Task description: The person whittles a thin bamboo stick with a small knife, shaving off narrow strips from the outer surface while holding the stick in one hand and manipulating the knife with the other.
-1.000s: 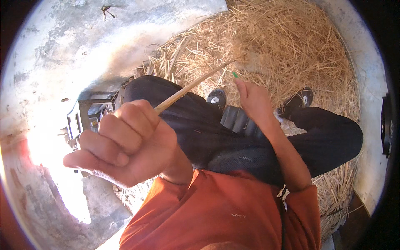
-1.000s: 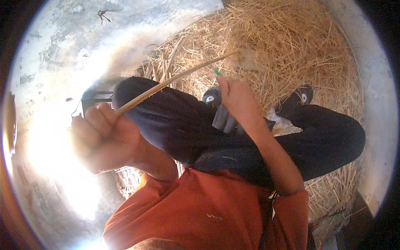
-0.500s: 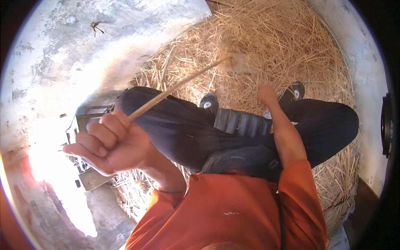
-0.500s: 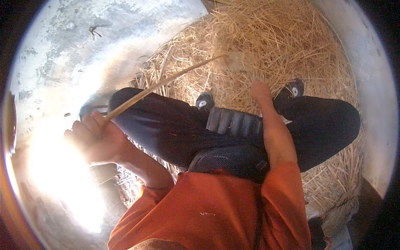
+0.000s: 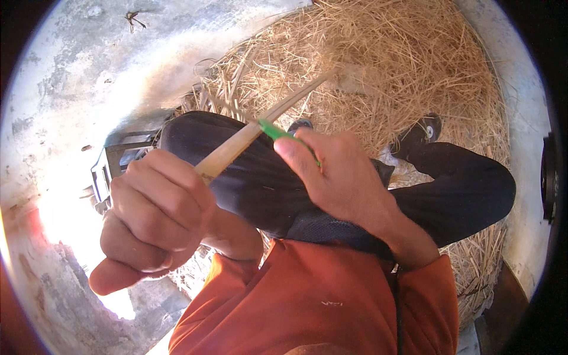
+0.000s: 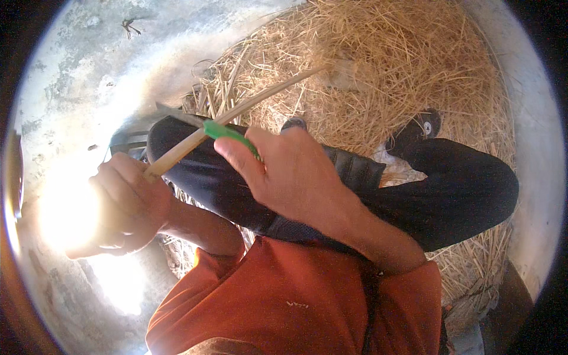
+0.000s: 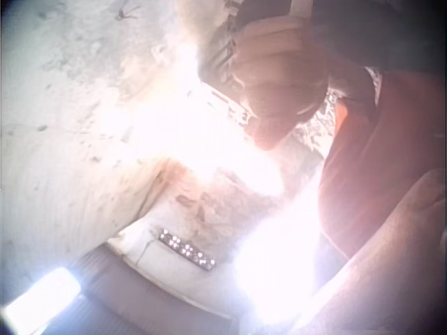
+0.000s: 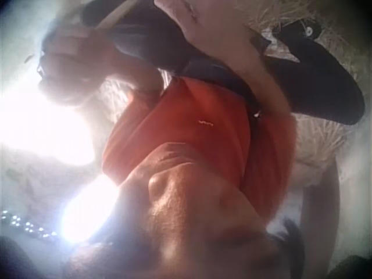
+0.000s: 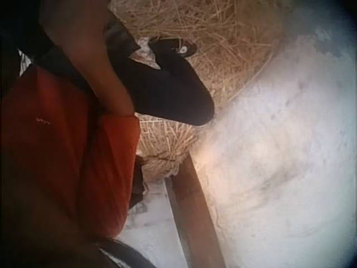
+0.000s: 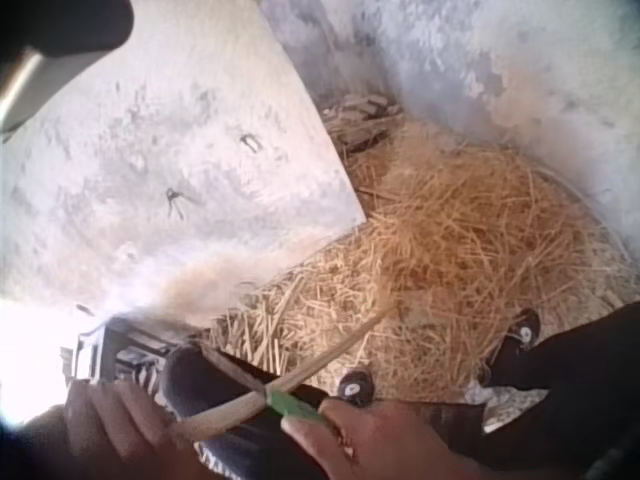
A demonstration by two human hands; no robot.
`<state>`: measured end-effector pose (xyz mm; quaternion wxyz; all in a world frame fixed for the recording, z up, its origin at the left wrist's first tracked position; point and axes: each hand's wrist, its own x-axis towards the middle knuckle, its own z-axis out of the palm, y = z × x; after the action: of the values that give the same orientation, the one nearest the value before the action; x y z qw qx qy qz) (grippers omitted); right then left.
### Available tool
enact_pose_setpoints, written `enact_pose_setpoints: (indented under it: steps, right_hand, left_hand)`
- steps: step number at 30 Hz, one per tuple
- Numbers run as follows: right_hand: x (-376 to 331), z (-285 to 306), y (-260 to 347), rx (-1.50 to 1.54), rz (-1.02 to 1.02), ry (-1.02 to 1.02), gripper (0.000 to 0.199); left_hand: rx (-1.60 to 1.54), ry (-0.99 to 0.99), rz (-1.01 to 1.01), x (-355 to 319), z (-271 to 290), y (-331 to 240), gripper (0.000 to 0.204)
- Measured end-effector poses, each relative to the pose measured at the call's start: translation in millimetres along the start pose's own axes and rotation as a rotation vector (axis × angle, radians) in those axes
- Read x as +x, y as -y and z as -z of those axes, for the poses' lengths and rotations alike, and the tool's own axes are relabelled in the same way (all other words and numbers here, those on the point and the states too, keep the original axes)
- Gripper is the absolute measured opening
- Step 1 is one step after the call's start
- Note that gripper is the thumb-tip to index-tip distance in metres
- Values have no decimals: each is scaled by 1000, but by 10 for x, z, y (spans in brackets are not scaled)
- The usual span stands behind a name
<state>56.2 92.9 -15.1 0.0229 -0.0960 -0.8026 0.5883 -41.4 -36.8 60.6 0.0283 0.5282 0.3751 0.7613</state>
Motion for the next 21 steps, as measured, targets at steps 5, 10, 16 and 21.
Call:
enact_pose_setpoints:
  steps: [5,10,16,21]
  right_hand:
    - [-108,-232,-263,-130,44,-122,38]
    - [-147,-238,-336,-52,19,-128,36]
    - [-27,-300,-773,-126,-42,-242,40]
    - [-89,-293,-502,-13,15,-141,40]
  left_hand:
    - [7,-24,-44,5,-53,31,53]
    - [19,-70,-69,-25,-63,70,51]
    - [46,-150,-85,-76,-50,32,51]
    - [36,-57,-34,-49,-78,12,51]
